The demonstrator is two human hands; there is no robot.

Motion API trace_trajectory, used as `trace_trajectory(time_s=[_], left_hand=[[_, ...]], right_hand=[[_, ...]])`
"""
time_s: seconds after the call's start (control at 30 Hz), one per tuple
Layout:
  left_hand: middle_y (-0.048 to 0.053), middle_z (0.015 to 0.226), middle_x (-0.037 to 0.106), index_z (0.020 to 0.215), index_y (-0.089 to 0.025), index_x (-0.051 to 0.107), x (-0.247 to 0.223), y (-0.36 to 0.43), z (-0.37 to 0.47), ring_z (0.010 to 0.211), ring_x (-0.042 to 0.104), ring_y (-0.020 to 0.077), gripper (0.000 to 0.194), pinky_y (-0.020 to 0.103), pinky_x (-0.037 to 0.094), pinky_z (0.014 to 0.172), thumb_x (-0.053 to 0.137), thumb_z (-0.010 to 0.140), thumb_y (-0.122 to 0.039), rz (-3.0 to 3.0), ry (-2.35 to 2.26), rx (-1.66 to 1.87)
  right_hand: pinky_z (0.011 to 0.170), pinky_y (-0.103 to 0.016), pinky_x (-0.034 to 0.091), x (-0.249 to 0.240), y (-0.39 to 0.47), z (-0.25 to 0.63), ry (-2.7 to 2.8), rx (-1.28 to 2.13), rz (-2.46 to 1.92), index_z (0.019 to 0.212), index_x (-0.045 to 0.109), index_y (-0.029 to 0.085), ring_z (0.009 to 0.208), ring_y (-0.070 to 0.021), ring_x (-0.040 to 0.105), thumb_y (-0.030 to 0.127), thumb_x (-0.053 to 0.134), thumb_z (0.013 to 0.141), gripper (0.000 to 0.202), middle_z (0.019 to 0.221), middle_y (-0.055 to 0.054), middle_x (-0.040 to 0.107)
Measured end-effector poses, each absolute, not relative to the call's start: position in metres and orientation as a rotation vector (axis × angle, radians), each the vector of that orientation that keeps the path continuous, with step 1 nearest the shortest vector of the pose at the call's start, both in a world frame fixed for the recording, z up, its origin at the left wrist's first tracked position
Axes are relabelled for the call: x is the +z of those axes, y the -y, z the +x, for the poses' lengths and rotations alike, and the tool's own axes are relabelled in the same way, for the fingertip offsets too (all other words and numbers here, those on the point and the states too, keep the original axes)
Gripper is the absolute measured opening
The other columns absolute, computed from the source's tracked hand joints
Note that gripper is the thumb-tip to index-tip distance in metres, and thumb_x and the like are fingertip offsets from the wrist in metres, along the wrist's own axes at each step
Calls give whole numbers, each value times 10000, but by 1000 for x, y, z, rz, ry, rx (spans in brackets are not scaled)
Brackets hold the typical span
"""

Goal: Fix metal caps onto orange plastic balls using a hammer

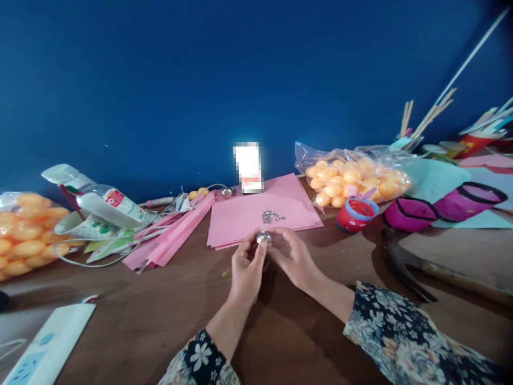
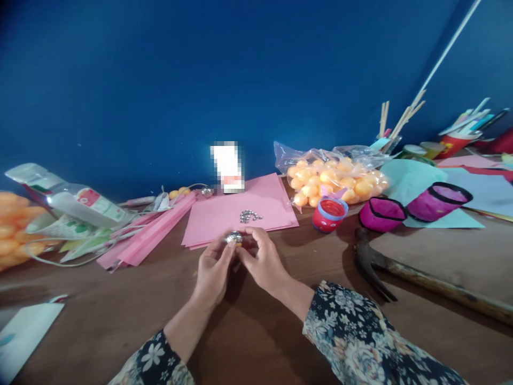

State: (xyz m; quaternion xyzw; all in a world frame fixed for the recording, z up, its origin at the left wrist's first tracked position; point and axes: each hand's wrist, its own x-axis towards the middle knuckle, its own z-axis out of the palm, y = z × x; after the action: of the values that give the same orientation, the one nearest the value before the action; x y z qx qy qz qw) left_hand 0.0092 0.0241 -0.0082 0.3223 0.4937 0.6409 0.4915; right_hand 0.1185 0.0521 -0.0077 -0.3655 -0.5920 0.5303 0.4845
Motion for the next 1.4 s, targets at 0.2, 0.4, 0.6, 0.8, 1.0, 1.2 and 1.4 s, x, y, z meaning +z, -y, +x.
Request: trace_trajectory(time_s=[0.2, 0.4, 0.6, 0.8, 1.0, 1.2, 1.4], left_hand=[[88, 1193, 582, 1167, -193, 537, -10, -21, 9, 1079, 543, 208, 439, 350, 387, 955, 602, 745, -298, 708, -1075, 1547], [87, 1125, 621, 1135, -190, 555, -12, -24, 7, 1042, 566, 208, 419, 353, 394, 946, 618, 733, -290, 726, -1103, 1548], [78, 1121, 621, 1181, -217, 518, -12, -24, 8, 1058, 555, 200, 460, 353, 383, 952, 615, 738, -287, 729, -1107, 1594], [89, 1086, 640, 1073, -178, 600, -5, -21, 8, 1017, 577, 199, 355, 358, 395, 933, 622, 731, -271, 617, -983, 1624], [71, 1029, 668, 990, -179, 646, -7, -23, 9, 942, 608, 181, 336, 344, 418, 901, 685, 661, -236, 560, -1022, 1635], [79, 1058, 655, 1033, -180, 625, -11, -24, 9, 983, 591, 197, 355, 346, 424, 902, 660, 690, -261, 674, -1082, 1622], [76, 1126, 618, 1144, -217, 556, -8, -20, 10, 997, 586, 201, 430, 348, 453, 874, 624, 726, -298, 700, -1076, 1576]], right_hand=[[819, -302, 496, -3, -51, 119, 1416, 1320, -900, 1026, 537, 209, 931, -177, 607, 227, 615, 751, 286, 1020, -48, 630], [809, -304, 498, -2, -52, 119, 1448, 1305, -907, 1021, 555, 201, 903, -180, 616, 232, 608, 755, 273, 985, -49, 646], [825, -322, 495, -3, -54, 118, 1439, 1306, -879, 1025, 551, 204, 914, -185, 613, 229, 602, 756, 274, 1009, -52, 639], [842, -307, 492, 5, -50, 121, 1422, 1346, -772, 1006, 554, 207, 923, -172, 610, 215, 602, 750, 260, 995, -39, 641], [839, -314, 492, 1, -54, 121, 1399, 1337, -832, 996, 606, 190, 913, -181, 620, 253, 619, 755, 249, 999, -47, 665], [818, -324, 498, 0, -59, 121, 1408, 1294, -884, 939, 638, 174, 876, -191, 633, 260, 648, 726, 230, 946, -52, 684], [837, -344, 489, 4, -58, 123, 1416, 1348, -863, 952, 646, 181, 907, -201, 625, 314, 620, 749, 244, 955, -53, 684]])
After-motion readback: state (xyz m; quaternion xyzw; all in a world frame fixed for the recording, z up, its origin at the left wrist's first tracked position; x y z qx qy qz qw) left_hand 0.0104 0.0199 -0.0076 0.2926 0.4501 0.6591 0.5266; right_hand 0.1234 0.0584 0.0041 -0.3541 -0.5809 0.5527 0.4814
